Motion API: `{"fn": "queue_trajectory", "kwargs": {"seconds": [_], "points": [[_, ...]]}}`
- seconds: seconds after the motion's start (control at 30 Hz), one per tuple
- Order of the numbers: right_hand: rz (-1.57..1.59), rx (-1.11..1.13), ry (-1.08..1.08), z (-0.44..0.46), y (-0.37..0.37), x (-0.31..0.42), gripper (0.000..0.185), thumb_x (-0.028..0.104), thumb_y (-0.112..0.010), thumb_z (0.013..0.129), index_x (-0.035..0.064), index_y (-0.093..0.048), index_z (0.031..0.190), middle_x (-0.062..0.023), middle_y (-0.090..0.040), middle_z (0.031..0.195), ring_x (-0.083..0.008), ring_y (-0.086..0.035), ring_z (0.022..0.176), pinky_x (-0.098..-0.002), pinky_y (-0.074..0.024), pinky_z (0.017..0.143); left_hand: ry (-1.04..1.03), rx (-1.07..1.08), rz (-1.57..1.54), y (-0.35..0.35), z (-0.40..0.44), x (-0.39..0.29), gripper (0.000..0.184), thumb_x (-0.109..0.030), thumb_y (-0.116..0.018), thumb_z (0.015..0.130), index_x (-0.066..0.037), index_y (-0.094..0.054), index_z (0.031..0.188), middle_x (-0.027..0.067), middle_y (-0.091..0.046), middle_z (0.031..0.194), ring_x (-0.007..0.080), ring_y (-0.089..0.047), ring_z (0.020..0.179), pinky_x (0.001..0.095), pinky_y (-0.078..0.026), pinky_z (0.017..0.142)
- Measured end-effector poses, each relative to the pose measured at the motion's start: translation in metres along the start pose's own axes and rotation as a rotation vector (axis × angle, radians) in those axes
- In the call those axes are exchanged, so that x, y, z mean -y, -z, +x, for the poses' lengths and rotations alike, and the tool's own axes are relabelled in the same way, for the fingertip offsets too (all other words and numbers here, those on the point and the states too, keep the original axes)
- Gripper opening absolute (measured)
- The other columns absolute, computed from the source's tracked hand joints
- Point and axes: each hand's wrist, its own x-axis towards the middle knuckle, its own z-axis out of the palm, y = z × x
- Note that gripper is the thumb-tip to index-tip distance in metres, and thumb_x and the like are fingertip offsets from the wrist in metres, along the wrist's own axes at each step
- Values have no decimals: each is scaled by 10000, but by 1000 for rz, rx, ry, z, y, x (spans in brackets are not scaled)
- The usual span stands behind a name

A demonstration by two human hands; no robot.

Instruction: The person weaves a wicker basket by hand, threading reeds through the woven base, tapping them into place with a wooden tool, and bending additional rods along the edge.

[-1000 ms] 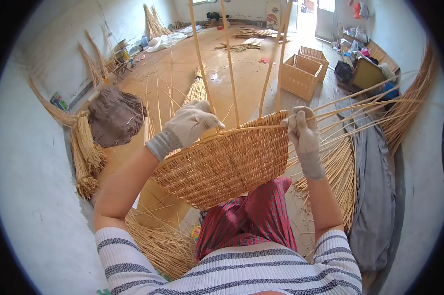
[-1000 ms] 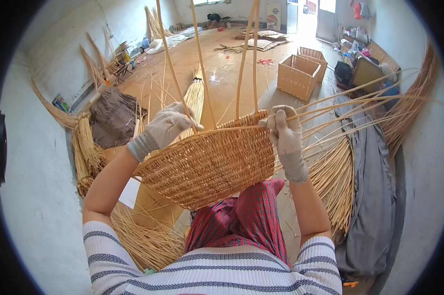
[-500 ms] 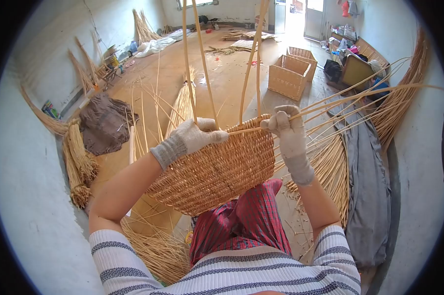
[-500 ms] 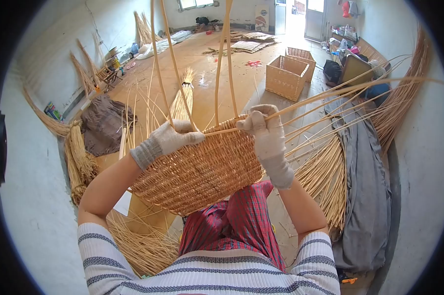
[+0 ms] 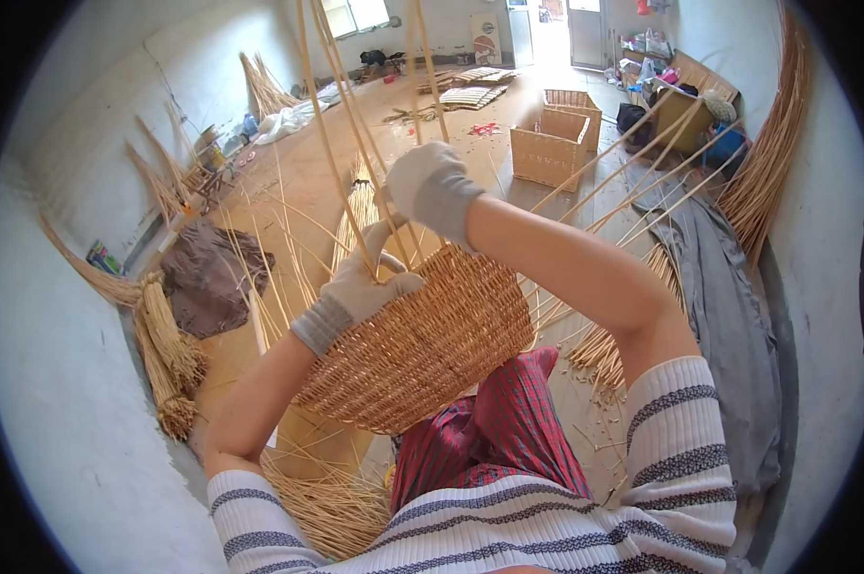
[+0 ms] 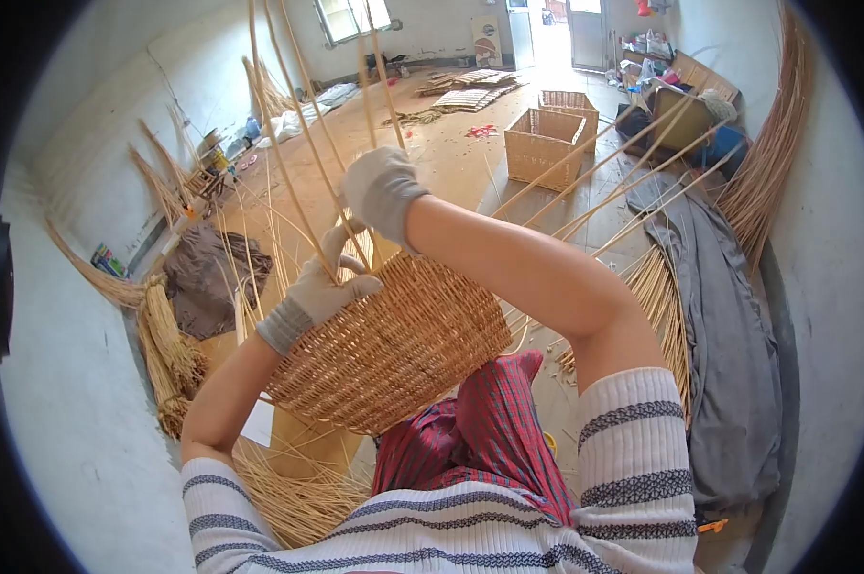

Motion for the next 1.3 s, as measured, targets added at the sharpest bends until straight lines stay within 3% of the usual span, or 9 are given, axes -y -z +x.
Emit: {"fn": "queue_trajectory", "kwargs": {"seconds": [0.07,0.17,0.4,0.43,0.5,0.6,0.8,0.97,1.3], "points": [[-45,40,109,-1,9,2,251,255,-581,926,96,-774,938,-97,-749,921,-228,-734,801,-412,-554,604,44,16,40,-1,0,-9,718,-272,-822,805,-160,-434,1399,108,-617,1164,176,-658,868,321,-536,754],[123,44,222,2,8,-19,260,234,-559,938,84,-728,1067,-103,-742,944,-244,-731,821,-407,-569,612,103,83,12,3,1,-5,635,-266,-814,824,-144,-505,1364,73,-671,964,139,-642,817,298,-528,727],[156,-1140,253,16,22,-38,397,244,-470,1021,66,-466,1375,-106,-701,916,-192,-705,779,-339,-595,626,299,113,175,2,10,-24,415,-309,-799,847,-115,-654,1184,19,-650,726,79,-611,736,288,-519,704],[160,-1135,236,4,37,-33,397,244,-470,1021,66,-466,1375,-106,-701,916,-192,-705,779,-339,-595,626,273,124,132,0,10,-19,390,-322,-793,851,-99,-669,1147,19,-652,726,79,-607,732,285,-512,700],[1660,-323,271,-32,80,-26,353,163,-466,1015,58,-488,1351,-114,-681,944,-179,-692,786,-310,-582,667,245,146,90,0,13,-7,371,-335,-788,856,-83,-685,1109,20,-653,727,80,-603,728,282,-506,697],[1633,-485,278,-38,31,-61,344,121,-508,985,37,-505,1319,-115,-630,1073,-190,-671,791,-254,-559,762,222,168,211,1,10,4,372,-360,-789,849,-41,-707,1022,19,-642,723,83,-582,715,275,-494,675],[2112,-745,-462,-131,-152,-52,166,194,-527,1025,100,-533,1162,-6,-534,810,-87,-611,712,-222,-395,498,195,180,239,1,12,-8,384,-347,-821,820,-12,-710,971,-30,-592,732,74,-518,678,251,-468,632],[2196,-730,-478,-147,-138,-41,161,229,-496,1050,121,-517,1168,26,-473,724,-82,-599,706,-175,-304,449,79,251,-110,14,16,2,692,-445,-665,933,-89,-415,1471,16,-623,1024,86,-560,863,235,-470,720],[2176,-670,-440,-146,-140,-51,129,193,-491,1051,94,-517,1129,6,-534,724,-110,-660,726,-187,-315,420,11,530,-252,3,53,-7,561,-471,-459,1030,-127,-443,1473,-19,-603,890,102,-552,848,285,-470,806]]}}
